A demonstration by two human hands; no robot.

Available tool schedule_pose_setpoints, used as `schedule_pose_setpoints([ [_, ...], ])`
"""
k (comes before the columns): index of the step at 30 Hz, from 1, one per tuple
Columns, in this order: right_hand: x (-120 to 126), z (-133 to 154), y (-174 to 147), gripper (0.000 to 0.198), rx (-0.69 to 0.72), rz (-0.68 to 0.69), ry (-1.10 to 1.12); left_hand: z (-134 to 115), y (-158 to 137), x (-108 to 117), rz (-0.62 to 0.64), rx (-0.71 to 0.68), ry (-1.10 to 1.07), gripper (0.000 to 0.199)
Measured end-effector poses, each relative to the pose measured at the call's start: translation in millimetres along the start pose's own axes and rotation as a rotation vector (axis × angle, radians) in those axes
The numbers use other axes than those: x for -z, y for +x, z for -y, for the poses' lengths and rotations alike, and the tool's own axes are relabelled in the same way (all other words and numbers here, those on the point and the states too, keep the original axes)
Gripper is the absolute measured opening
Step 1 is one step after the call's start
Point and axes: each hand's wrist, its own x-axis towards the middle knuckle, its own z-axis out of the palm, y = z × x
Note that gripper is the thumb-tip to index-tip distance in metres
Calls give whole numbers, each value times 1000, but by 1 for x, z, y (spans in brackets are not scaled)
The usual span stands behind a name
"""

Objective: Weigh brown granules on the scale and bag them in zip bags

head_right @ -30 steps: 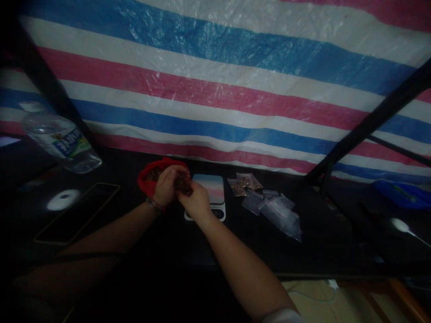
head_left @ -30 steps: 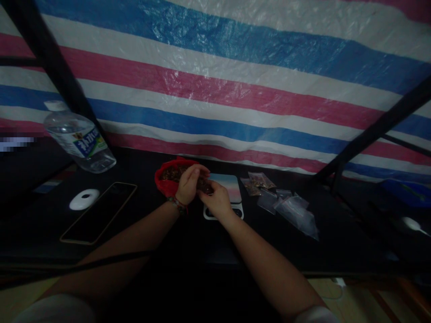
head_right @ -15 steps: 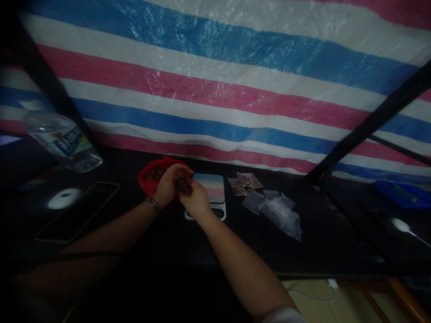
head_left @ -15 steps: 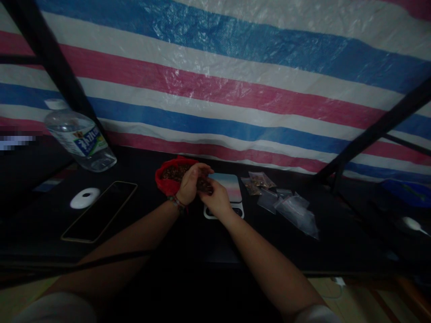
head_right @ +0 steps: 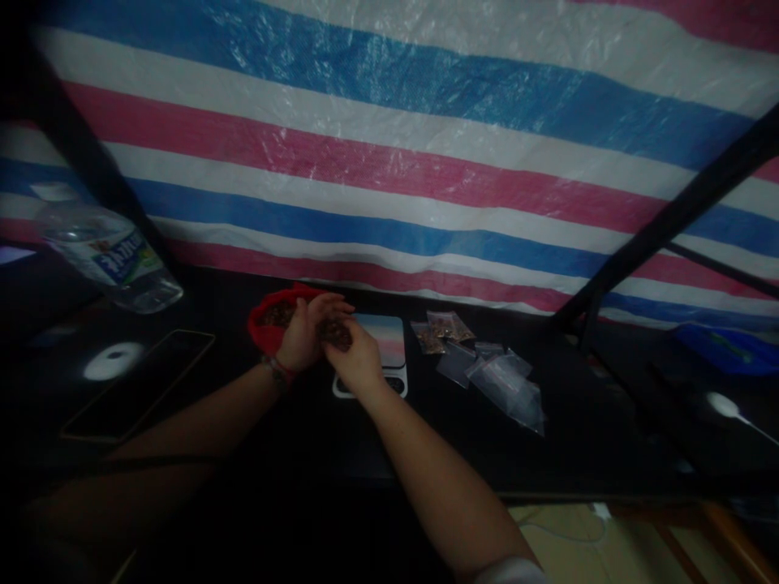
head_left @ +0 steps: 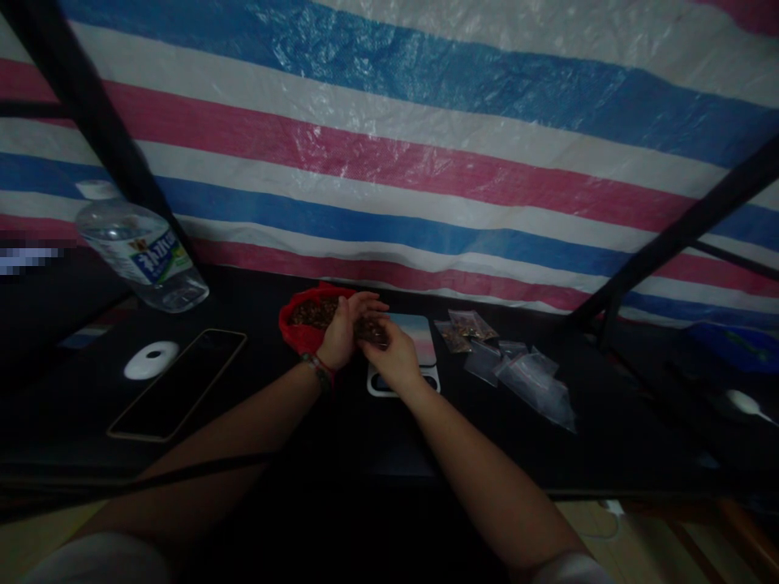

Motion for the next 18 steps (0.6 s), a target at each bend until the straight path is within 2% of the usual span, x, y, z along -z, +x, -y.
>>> schedule_pose_setpoints([
  [7, 5, 0, 2, 35, -50, -34, -39, -1, 0, -1, -142, 252, -256, 62],
  [11, 7, -4, 4, 35, -26, -62, -84, 3, 3, 5, -220, 356, -400, 61],
  [14, 11, -8, 8, 35, -16, -83, -144, 5, 7, 10, -307, 360, -471, 60],
  [18, 27, -15, 14, 37, 10, -138, -253, -1, 12, 14, -404, 234, -537, 53],
])
